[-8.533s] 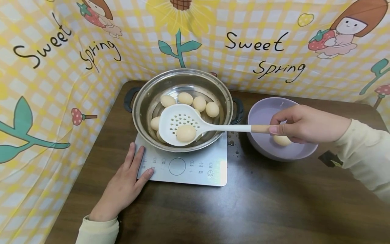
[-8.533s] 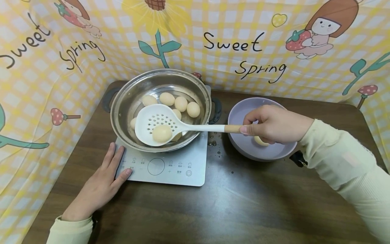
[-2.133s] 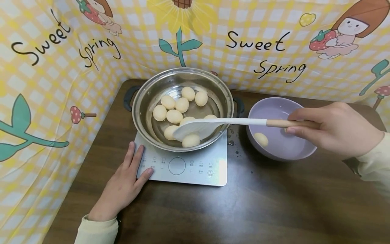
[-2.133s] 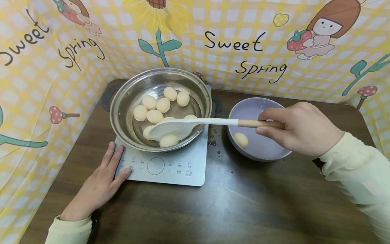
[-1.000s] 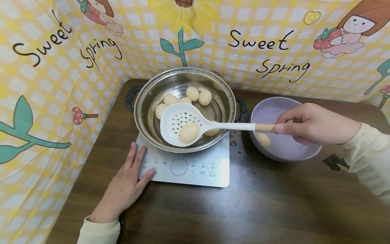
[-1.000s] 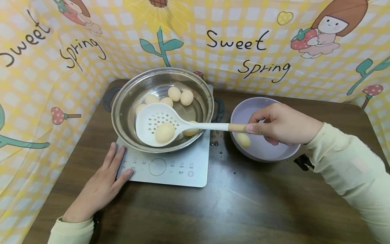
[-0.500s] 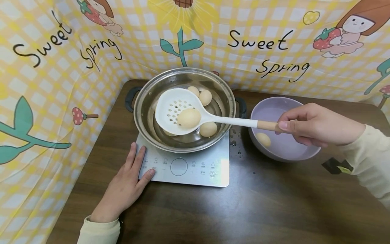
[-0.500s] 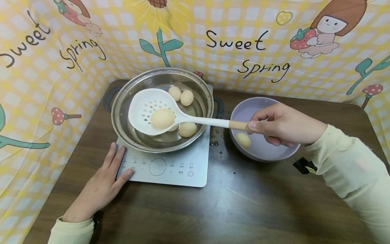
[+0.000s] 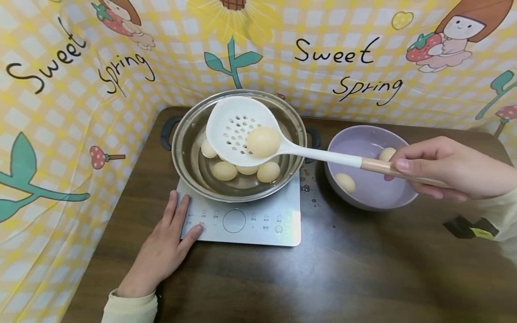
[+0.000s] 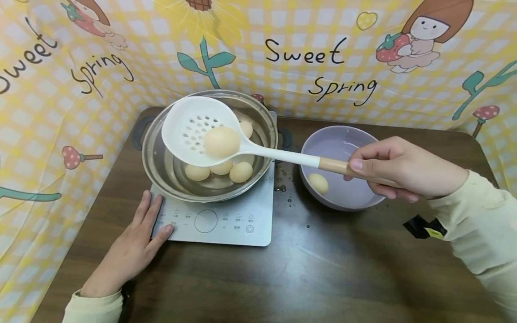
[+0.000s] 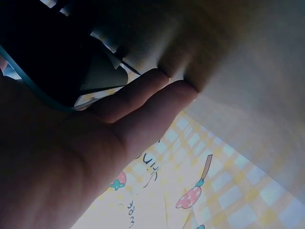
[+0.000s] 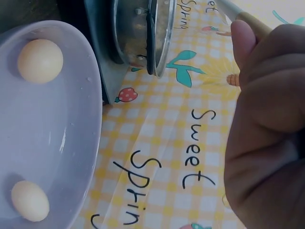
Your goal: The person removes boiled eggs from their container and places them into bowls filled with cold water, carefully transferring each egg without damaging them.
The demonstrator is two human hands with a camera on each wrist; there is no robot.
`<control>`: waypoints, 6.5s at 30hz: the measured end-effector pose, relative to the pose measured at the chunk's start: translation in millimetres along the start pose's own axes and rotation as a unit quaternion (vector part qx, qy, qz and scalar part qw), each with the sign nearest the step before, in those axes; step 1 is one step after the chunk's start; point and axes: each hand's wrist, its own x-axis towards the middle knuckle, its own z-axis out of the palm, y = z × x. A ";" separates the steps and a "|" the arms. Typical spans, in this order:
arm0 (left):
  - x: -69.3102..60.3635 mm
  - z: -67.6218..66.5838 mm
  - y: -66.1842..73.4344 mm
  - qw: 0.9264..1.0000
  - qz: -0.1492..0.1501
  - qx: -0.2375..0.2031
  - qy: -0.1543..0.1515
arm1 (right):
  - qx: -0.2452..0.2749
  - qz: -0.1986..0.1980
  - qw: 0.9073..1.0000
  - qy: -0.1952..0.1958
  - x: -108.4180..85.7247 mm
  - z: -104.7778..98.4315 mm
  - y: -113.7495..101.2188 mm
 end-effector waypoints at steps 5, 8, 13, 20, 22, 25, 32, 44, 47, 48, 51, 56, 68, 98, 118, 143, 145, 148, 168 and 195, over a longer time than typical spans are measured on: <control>2.6 2.3 -0.6 1.000 -0.002 0.000 -0.004 | 0.002 -0.004 1.000 -0.004 -22.8 -4.2 6.7; 4.7 5.0 -1.1 1.000 0.000 -0.002 -0.006 | -0.007 0.008 1.000 0.012 -39.2 -5.8 11.3; 5.2 7.8 -2.9 1.000 0.005 -0.001 -0.001 | -0.005 0.039 0.998 0.042 -67.3 -7.5 23.5; 6.9 5.2 -6.5 1.000 0.010 0.010 0.003 | 0.024 0.079 0.993 0.084 -106.5 -5.6 50.5; 7.3 4.5 -7.1 1.000 0.010 0.011 0.003 | 0.023 0.083 0.992 0.096 -114.3 -4.9 58.4; 8.0 4.3 -6.9 1.000 0.008 0.012 0.001 | 0.018 0.090 0.988 0.121 -126.0 -3.2 70.9; 8.3 3.6 -5.9 1.000 -0.002 0.013 -0.007 | 0.011 0.155 0.966 0.208 -150.1 6.7 95.9; 7.8 4.7 -7.0 0.999 -0.006 0.028 -0.022 | -0.104 0.234 0.920 0.297 -142.1 29.8 101.4; 7.4 5.4 -6.9 0.999 -0.007 0.028 -0.026 | -0.178 0.237 0.903 0.312 -137.1 36.4 96.5; 7.4 5.6 -6.8 0.999 -0.007 0.029 -0.027 | -0.202 0.234 0.897 0.315 -136.1 38.2 95.0; 4.7 6.3 -7.7 0.999 -0.012 0.029 -0.029 | -0.248 0.220 0.888 0.320 -131.7 41.4 90.2; 2.1 7.1 -8.5 0.999 -0.014 0.028 -0.029 | -0.258 0.210 0.874 0.353 -127.2 46.3 81.5; 5.2 6.5 -7.3 1.000 0.005 0.017 -0.006 | -0.130 0.053 0.856 0.498 -129.4 50.5 78.7; 3.7 2.4 -6.6 1.000 0.002 -0.002 -0.012 | -0.498 -0.223 0.763 0.346 -18.0 48.0 -18.7; 1.5 2.8 -4.2 1.000 0.013 -0.002 0.008 | -0.496 -0.270 0.777 0.278 5.7 50.9 -26.4; 2.5 0.3 -3.6 1.000 0.004 0.000 -0.008 | -0.366 -0.129 0.906 0.168 20.6 31.4 -11.2; 2.5 0.2 -3.2 1.000 0.005 0.001 -0.007 | -0.349 -0.094 0.919 0.155 22.2 30.4 -11.7; 2.3 0.5 -2.8 1.000 0.007 0.002 -0.004 | -0.323 -0.046 0.936 0.134 25.8 29.2 -13.6; 1.8 2.7 -2.9 1.000 0.004 -0.001 0.003 | -0.123 0.064 0.990 -0.006 51.2 16.9 -20.5; 2.5 2.0 -3.2 1.000 0.003 -0.001 0.004 | -0.044 0.104 0.994 0.007 23.4 -4.7 -10.2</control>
